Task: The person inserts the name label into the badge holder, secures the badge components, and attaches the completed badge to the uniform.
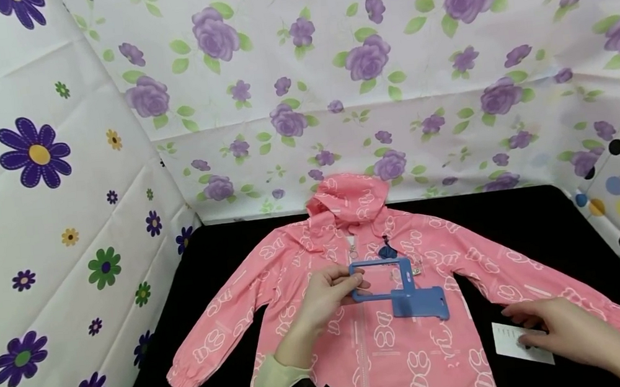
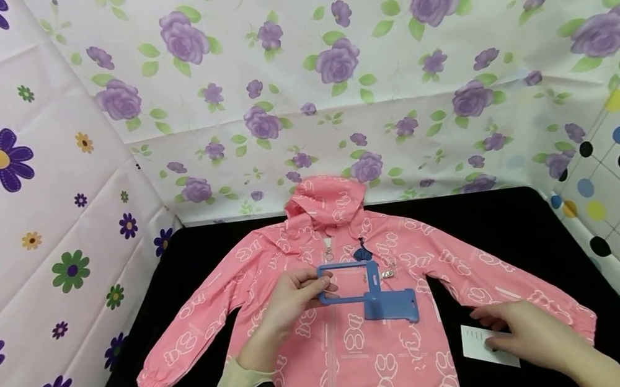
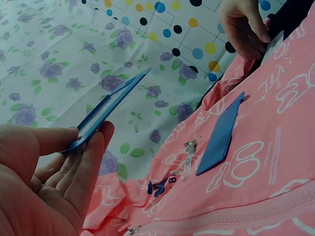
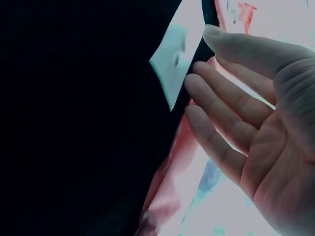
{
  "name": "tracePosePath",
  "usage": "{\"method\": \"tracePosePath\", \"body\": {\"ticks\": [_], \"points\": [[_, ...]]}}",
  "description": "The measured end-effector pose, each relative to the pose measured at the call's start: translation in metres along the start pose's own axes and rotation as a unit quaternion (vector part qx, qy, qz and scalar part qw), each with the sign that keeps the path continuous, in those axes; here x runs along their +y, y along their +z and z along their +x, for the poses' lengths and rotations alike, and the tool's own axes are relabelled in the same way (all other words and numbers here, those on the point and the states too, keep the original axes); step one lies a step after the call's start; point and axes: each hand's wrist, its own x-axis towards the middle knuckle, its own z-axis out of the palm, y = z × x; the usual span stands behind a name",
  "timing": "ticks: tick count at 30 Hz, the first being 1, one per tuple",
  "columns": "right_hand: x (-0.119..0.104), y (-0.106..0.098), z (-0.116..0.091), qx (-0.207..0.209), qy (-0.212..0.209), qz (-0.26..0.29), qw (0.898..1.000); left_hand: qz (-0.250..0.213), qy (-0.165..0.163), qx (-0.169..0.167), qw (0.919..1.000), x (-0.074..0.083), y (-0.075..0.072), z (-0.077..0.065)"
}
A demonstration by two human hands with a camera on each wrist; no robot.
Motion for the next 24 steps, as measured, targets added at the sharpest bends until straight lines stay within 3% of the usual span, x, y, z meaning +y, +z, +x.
{"method": "tracePosePath", "body": {"ticks": [5,10,18,24], "points": [[0.008,0.006,-0.016,0.038,-0.073,-0.089,0.993,-0.007,-0.004,-0.004,1.0,-0.004,0.001,-0.001],[0.012,0.01,-0.024,0.051,-0.097,-0.143,0.984,-0.01,-0.001,0.001,1.0,-0.007,0.001,-0.003],[0.007,0.012,-0.024,-0.01,-0.036,-0.164,0.986,-0.018,-0.01,0.007,0.9998,-0.006,-0.001,-0.007],[0.01,0.011,-0.028,-0.042,-0.007,-0.133,0.99,-0.012,-0.007,0.012,0.9998,-0.005,0.001,-0.009]]}}
